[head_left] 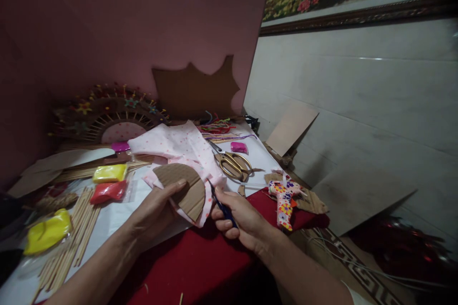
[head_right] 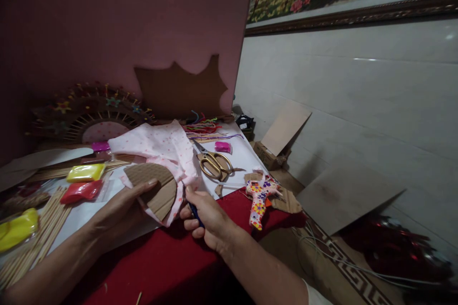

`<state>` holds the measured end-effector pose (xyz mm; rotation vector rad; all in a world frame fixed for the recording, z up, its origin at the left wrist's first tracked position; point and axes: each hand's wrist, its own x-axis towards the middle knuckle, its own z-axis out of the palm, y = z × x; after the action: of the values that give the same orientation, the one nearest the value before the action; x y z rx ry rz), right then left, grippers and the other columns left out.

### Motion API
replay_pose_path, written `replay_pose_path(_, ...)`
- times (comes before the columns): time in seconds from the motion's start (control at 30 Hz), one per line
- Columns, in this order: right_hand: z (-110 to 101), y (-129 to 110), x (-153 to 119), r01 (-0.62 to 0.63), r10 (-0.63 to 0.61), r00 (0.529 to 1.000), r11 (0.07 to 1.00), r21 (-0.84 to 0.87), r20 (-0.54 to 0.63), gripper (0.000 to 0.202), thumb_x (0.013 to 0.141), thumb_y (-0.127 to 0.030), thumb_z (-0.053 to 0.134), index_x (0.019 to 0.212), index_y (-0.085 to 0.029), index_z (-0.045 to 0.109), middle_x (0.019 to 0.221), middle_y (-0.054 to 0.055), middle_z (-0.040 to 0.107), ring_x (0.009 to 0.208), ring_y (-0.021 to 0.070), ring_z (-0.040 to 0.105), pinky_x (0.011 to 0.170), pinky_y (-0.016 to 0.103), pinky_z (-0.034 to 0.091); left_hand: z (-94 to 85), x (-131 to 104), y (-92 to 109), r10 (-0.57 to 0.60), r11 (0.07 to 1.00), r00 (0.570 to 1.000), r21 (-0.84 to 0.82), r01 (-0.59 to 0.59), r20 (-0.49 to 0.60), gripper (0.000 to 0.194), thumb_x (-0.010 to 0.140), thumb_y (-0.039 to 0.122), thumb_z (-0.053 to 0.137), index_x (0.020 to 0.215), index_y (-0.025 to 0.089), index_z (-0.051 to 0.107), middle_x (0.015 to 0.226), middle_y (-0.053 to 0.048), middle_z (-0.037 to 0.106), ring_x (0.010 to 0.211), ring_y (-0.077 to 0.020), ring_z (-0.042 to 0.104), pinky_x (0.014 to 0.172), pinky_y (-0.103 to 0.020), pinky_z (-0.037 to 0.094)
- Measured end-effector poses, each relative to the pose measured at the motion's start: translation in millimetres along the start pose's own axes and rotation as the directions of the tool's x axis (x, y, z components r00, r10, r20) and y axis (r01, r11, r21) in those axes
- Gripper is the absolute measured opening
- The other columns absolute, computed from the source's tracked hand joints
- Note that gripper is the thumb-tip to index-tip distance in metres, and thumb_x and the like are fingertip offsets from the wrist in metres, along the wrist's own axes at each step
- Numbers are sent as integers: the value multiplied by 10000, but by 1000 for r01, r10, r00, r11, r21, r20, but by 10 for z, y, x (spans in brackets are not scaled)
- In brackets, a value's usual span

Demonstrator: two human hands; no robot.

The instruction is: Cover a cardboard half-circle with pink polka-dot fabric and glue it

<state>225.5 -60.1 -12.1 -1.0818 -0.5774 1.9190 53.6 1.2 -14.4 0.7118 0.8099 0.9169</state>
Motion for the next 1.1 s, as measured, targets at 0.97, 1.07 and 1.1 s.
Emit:
replay_pose_path(0.97,-30,-42,5,-5,6,1000,998,-64,3,245,921,-426,419,801,-218,374,577,-73,420,328,5,241,308,92,108,18,-27,34,-70,998,997,4,70,26,264,762,108,636,1026,99,632,927,-138,715,758,-249,684,743,-410,559)
replay_pose_path(1.07,-32,-49,17,7,-6,1000,998,-65,16,252,915,-438,431,806,-216,380,579,-74,414,333,5,238,309,91,109,20,-36,40,-78,997,995,7,78,56,255,769,120,630,1022,90,634,936,-154,716,771,-262,685,753,-432,556)
replay_pose_path(1.1,-35,-45,20,15,-14,1000,997,-71,15,258,909,-446,442,808,-216,379,580,-75,410,336,4,236,311,89,106,23,-37,43,-70,998,996,14,69,51,241,771,115,627,1010,87,636,932,-155,717,764,-259,685,743,-425,559)
